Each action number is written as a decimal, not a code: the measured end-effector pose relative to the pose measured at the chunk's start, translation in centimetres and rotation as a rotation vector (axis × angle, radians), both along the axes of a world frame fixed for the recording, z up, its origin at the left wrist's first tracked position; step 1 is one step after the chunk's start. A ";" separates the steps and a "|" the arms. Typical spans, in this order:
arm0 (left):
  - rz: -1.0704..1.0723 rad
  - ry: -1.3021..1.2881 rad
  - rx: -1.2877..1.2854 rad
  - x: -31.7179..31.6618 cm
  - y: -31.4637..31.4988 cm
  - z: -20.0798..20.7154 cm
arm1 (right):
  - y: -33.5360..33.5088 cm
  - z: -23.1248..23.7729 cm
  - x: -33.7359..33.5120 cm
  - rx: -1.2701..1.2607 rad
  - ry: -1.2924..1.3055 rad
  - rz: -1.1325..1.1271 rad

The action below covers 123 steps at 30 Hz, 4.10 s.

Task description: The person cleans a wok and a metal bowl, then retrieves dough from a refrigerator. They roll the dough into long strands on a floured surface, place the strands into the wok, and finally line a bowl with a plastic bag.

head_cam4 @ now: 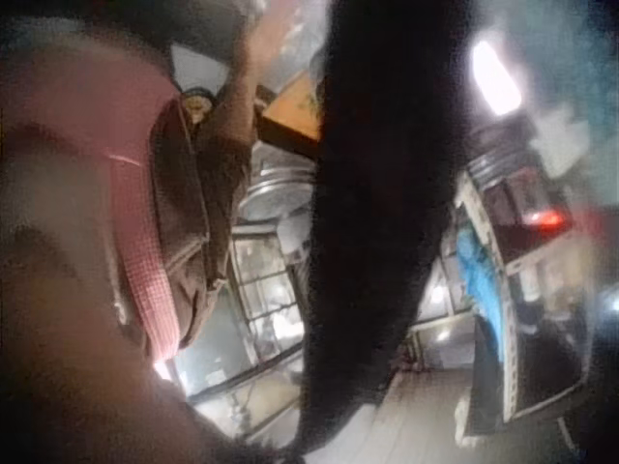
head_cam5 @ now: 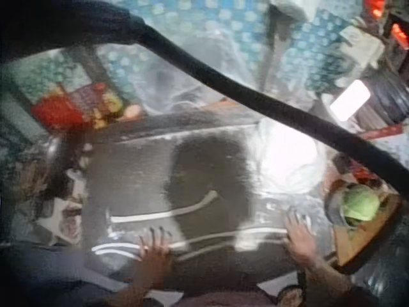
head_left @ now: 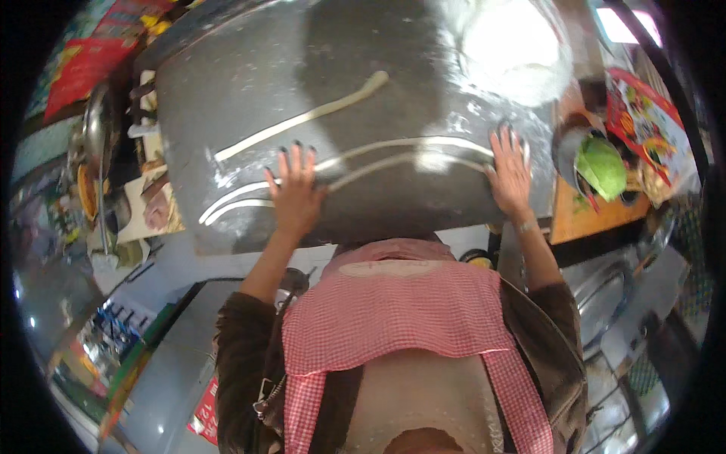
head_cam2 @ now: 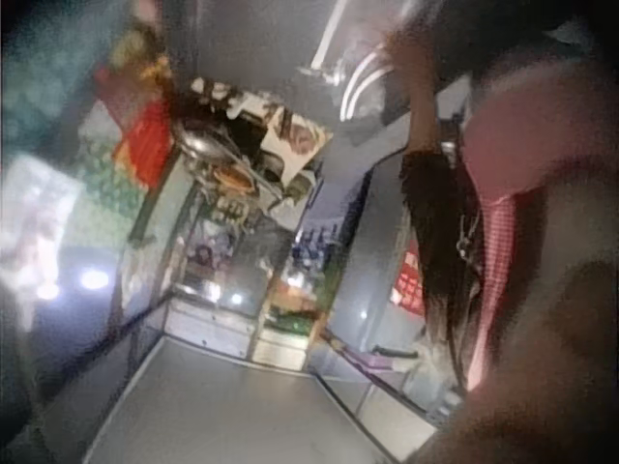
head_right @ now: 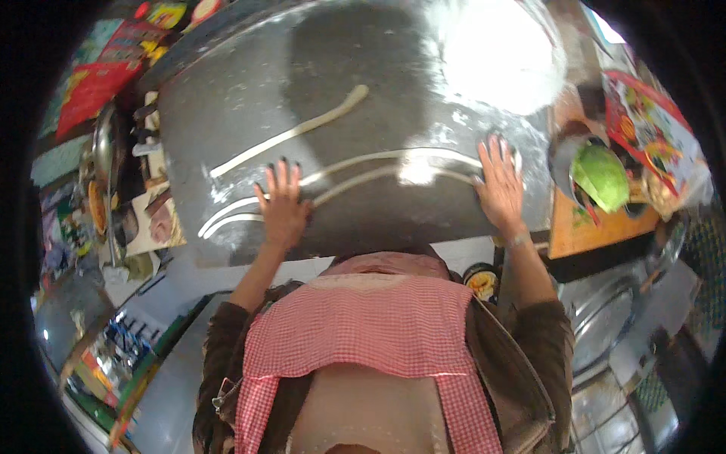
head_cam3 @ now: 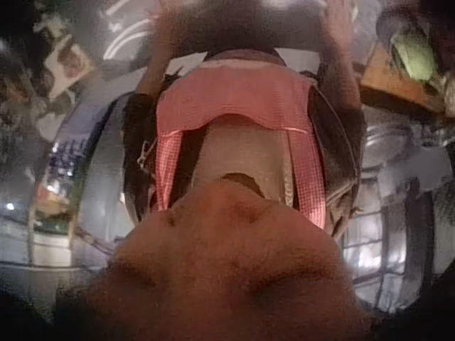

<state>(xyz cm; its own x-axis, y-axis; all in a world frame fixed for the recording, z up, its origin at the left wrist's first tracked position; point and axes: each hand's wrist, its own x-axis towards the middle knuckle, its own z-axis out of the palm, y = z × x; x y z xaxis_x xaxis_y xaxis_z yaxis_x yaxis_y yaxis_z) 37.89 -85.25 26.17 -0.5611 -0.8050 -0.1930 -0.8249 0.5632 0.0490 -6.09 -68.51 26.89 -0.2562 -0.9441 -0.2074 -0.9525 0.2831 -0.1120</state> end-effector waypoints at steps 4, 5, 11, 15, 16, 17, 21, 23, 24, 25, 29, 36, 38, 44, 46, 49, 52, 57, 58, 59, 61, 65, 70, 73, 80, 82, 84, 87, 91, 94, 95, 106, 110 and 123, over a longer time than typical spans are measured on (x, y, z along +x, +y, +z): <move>0.057 0.090 -0.240 -1.0 -5.7 -0.9 | -4.7 0.7 -0.5 -0.218 0.066 0.064; 0.153 0.091 -0.319 -1.6 -9.3 -1.0 | -7.7 -0.3 -1.0 -0.293 0.032 0.082; 0.314 0.255 -0.202 6.7 -11.8 0.0 | -17.8 0.1 8.3 -0.517 -0.347 0.419; 0.295 0.296 -0.215 11.2 -10.9 -0.8 | -21.2 -1.4 12.2 -0.577 -0.057 0.575; 0.189 0.351 -0.369 10.7 -11.2 -0.2 | -21.3 -2.1 12.4 -0.561 -0.044 0.593; 0.308 0.462 -0.278 10.4 -11.0 0.7 | -21.2 -1.7 12.5 -0.525 -0.112 0.581; 0.475 0.734 -0.121 10.9 -8.0 4.3 | -18.0 3.7 11.6 -0.599 -0.183 0.492; 0.446 0.679 -0.109 11.6 -5.6 5.3 | -13.6 6.1 10.6 -0.529 -0.169 0.434; 0.361 0.660 -0.118 12.8 -4.2 4.2 | -11.4 6.0 9.9 -0.446 -0.143 0.417; 0.282 0.631 -0.123 14.0 -2.5 2.6 | -9.4 4.9 9.9 -0.359 -0.125 0.404; 0.085 0.369 -0.234 10.4 0.4 1.4 | -6.8 1.2 14.2 -0.494 -0.127 0.505; 0.185 0.216 -0.092 7.7 -1.3 0.0 | -11.8 1.5 28.5 -0.292 -0.382 0.470; 0.152 0.209 -0.028 9.5 1.7 -0.2 | -9.0 0.2 30.2 -0.231 -0.411 0.451; 0.276 0.129 -0.184 12.6 -2.3 -0.6 | -16.0 -1.1 28.9 -0.348 -0.094 0.405; 0.363 0.159 -0.277 14.7 -3.9 -1.5 | -16.3 -0.7 28.6 -0.322 -0.101 0.402; 0.172 0.081 -0.280 17.7 0.2 -2.6 | -10.6 -0.6 28.1 -0.211 -0.134 0.474; 0.134 0.028 -0.122 18.3 3.4 0.0 | -6.5 0.5 28.1 -0.087 -0.121 0.558; 0.266 -0.039 -0.246 17.7 -4.0 -0.1 | -14.2 0.5 27.2 -0.350 0.022 0.431; 0.270 -0.058 -0.268 17.8 -4.2 -0.4 | -14.2 0.3 27.0 -0.355 0.010 0.422; 0.247 -0.054 -0.235 18.4 -3.4 -0.7 | -14.2 0.0 26.7 -0.365 0.001 0.407; 0.206 -0.042 -0.166 20.0 0.2 -0.8 | -9.4 -0.8 26.7 -0.231 -0.030 0.421; 0.152 0.019 -0.047 21.1 5.0 1.0 | -6.1 0.4 25.8 -0.098 -0.043 0.416; 0.266 0.285 -0.209 16.0 -3.4 -0.5 | -12.4 0.0 24.2 -0.368 -0.006 0.272; 0.241 0.255 -0.174 15.5 -2.2 -2.3 | -7.3 -0.6 24.1 -0.202 -0.012 0.326; 0.236 -0.010 -0.212 17.0 -1.5 -1.3 | -3.5 0.1 16.2 -0.097 -0.069 0.045; 0.271 0.048 -0.296 15.9 -3.9 -1.0 | -4.7 -0.2 14.1 -0.215 -0.022 -0.044; 0.280 -0.060 -0.210 16.6 -2.4 -1.1 | -3.5 -1.3 11.5 -0.325 0.011 -0.116; 0.317 -0.250 -0.060 18.0 1.9 -0.8 | 4.2 -0.1 11.8 -0.095 -0.029 -0.011; 0.409 -0.152 -0.118 18.6 2.2 -0.9 | 4.3 0.2 8.3 -0.063 0.080 -0.008; 0.428 -0.122 -0.247 18.4 -2.1 -1.6 | 0.6 -0.2 4.5 -0.276 0.097 -0.100; 0.433 -0.141 -0.274 18.1 -3.2 -1.7 | 0.7 -0.3 4.2 -0.264 0.081 -0.114; -0.134 0.227 0.056 -9.2 3.6 2.6 | -0.6 -1.2 2.5 -0.354 -0.025 -0.166; -0.271 0.328 0.242 -13.9 8.5 2.7 | 7.2 -1.3 5.1 -0.141 0.006 0.087; -0.532 0.440 0.372 -26.3 12.3 -0.8 | 12.6 -1.1 3.3 -0.091 -0.161 0.106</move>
<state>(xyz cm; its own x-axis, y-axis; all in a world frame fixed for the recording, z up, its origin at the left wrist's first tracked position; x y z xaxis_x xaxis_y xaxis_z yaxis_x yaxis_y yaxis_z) 11.64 -72.97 25.37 -0.9405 -0.3328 -0.0678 -0.3101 0.7598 0.5714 -2.80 -55.94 25.83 -0.1244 -0.9807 -0.1506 -0.9443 0.1636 -0.2855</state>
